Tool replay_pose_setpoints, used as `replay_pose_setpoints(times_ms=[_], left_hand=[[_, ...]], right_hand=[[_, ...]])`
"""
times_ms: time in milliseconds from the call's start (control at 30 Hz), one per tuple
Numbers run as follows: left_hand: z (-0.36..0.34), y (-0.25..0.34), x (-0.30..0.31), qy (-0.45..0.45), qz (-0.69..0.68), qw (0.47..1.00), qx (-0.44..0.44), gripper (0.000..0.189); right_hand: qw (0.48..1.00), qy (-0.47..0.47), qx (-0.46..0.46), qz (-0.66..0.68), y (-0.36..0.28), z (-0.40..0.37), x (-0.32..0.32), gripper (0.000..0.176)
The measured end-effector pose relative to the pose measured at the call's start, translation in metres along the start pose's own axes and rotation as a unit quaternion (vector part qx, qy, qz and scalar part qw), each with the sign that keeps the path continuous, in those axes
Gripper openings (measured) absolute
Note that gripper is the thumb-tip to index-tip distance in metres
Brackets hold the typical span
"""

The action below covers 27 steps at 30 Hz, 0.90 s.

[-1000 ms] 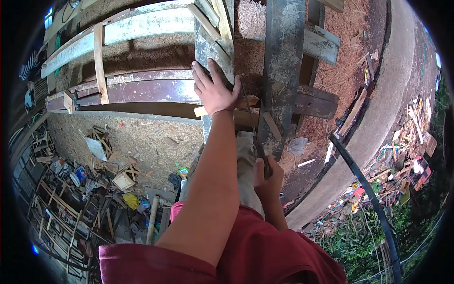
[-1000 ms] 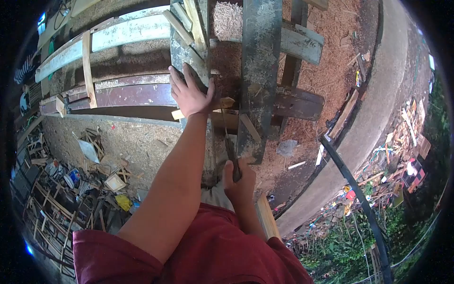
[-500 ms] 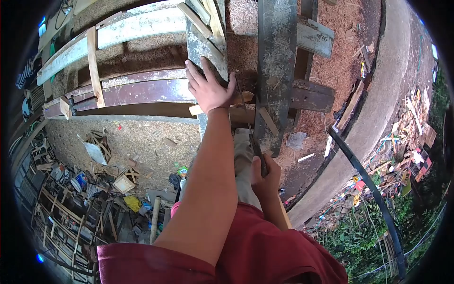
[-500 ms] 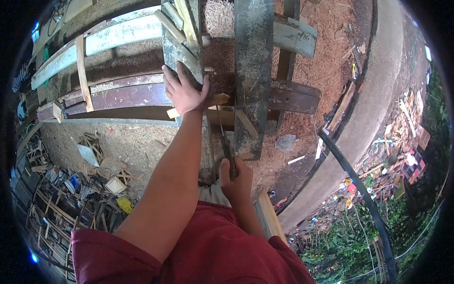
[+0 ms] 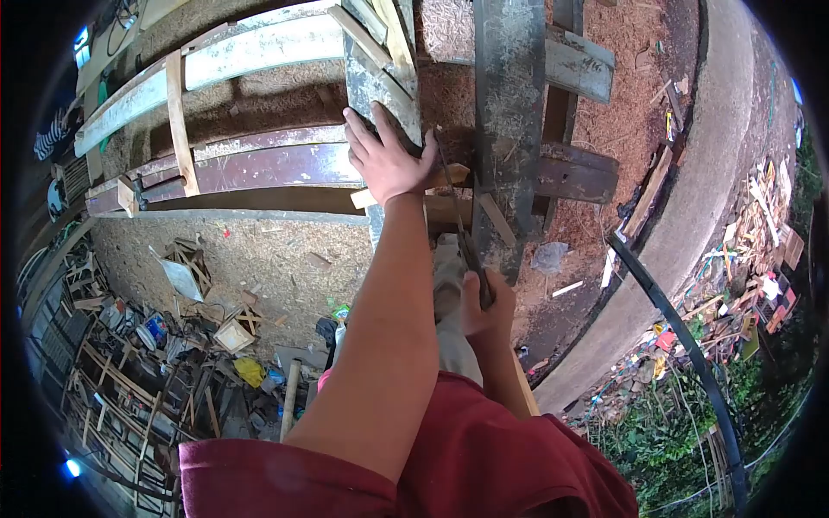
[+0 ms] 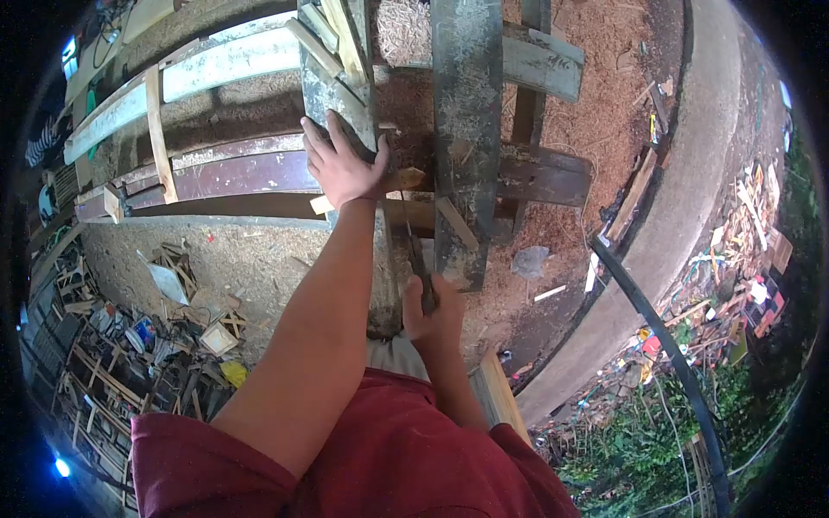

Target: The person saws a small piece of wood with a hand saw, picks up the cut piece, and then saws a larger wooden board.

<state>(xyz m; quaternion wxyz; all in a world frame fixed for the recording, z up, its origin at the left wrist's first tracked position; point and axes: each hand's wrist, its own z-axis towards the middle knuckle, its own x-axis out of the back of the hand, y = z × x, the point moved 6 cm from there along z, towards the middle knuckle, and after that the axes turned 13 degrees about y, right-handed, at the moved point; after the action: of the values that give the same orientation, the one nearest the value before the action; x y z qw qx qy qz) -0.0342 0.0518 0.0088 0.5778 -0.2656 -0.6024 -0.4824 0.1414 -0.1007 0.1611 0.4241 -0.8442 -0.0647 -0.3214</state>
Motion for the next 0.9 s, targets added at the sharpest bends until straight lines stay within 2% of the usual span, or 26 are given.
replay_pose_setpoints(times_ms=[133,233,433,533,633,733,833,900], left_hand=[[-0.004,-0.006,-0.007,0.019,0.006,1.000,-0.014,0.098],[-0.005,-0.006,-0.006,0.019,-0.001,1.000,-0.010,0.094],[-0.003,-0.004,-0.003,0.021,-0.002,1.000,-0.007,0.090],[-0.004,-0.004,-0.004,0.029,-0.006,0.999,-0.013,0.090],[-0.004,-0.006,-0.007,0.031,0.002,0.999,-0.014,0.090],[-0.005,-0.006,-0.008,0.034,-0.003,0.999,-0.016,0.091],[-0.004,-0.005,-0.006,0.028,-0.007,0.999,-0.015,0.093],[-0.003,-0.004,-0.006,0.028,-0.002,0.999,-0.016,0.095]], right_hand=[[0.998,-0.015,-0.049,0.027,-0.005,-0.002,0.006,0.026],[0.997,0.050,0.046,-0.024,-0.002,0.003,-0.004,0.025],[0.998,-0.034,-0.049,0.014,-0.004,0.003,0.003,0.029],[0.999,0.000,-0.001,-0.043,0.006,0.015,-0.013,0.031],[1.000,-0.009,0.004,-0.018,-0.009,-0.001,0.003,0.032],[0.998,-0.010,-0.058,0.005,-0.003,-0.006,0.006,0.033],[0.999,-0.002,-0.002,-0.040,0.002,0.006,-0.010,0.033],[1.000,0.016,0.018,-0.013,0.001,0.004,-0.008,0.032]])
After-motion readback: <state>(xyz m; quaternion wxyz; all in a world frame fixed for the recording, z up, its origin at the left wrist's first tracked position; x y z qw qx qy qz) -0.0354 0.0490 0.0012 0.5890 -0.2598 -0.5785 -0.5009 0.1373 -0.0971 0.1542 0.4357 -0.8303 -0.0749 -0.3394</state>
